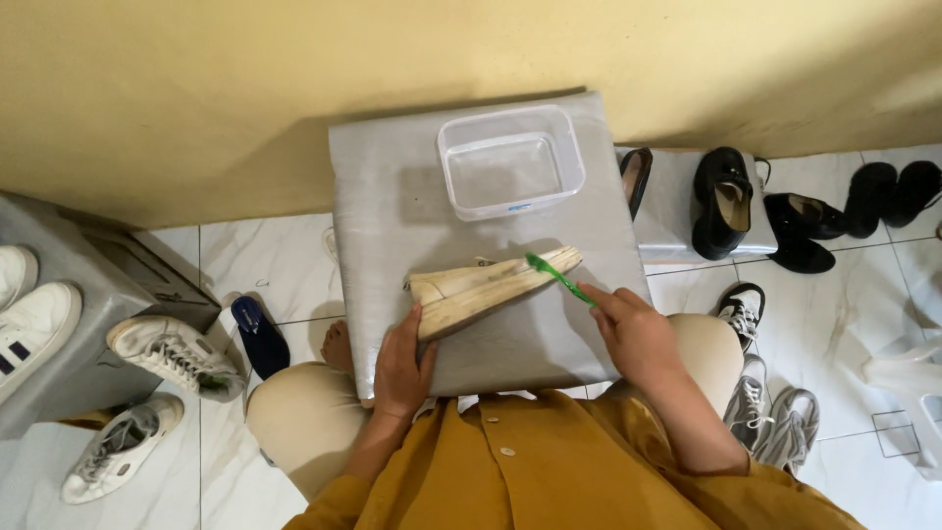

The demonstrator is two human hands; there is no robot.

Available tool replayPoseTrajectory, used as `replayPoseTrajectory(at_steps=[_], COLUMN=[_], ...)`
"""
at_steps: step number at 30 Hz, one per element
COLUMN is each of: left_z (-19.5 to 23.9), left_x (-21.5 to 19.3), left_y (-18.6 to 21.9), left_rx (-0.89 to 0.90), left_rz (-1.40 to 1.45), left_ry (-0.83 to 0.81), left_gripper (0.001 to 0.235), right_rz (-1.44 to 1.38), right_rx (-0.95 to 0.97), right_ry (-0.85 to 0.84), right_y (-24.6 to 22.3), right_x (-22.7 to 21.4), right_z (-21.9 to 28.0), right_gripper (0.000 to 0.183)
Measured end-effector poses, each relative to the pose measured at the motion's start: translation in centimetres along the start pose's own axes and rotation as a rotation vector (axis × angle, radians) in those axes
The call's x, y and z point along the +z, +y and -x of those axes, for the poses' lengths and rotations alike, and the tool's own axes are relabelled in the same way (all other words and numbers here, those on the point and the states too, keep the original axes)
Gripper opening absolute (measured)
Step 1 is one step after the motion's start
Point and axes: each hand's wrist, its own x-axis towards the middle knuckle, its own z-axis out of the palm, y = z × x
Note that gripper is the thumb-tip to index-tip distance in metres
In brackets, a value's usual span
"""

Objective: The person scrubs a white sneaker with a green toothbrush dipped in water from a plastic container, then switches to scrubbing a black shoe. The person sits cross-legged on the floor with multiple shoes visible nearby.

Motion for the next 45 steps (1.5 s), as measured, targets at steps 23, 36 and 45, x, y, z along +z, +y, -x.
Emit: replayPoseTrajectory(at_steps=[23, 36, 45], left_z=[-0.2, -0.4, -0.8], left_x=[-0.1, -0.4, -0.6], left_y=[-0.1, 0.6, 0.8], left_rx=[0.035, -0.011, -0.059], left_rz=[0.007, -0.024, -0.008], left_ry=[0.038, 0.021, -0.005], left_gripper=[0.062, 0.063, 0.062], right_rz=[0.113, 0.169, 0.216], right_rx=[-0.043, 0.052, 0.121], right_ry=[-0.145, -0.112, -0.358], right_y=[-4.6, -1.5, -4.0], right_x=[-5.0, -4.7, -5.3], right_z=[-2.8, -9.7, -12.1], right_gripper=[0.034, 0.044, 0.050])
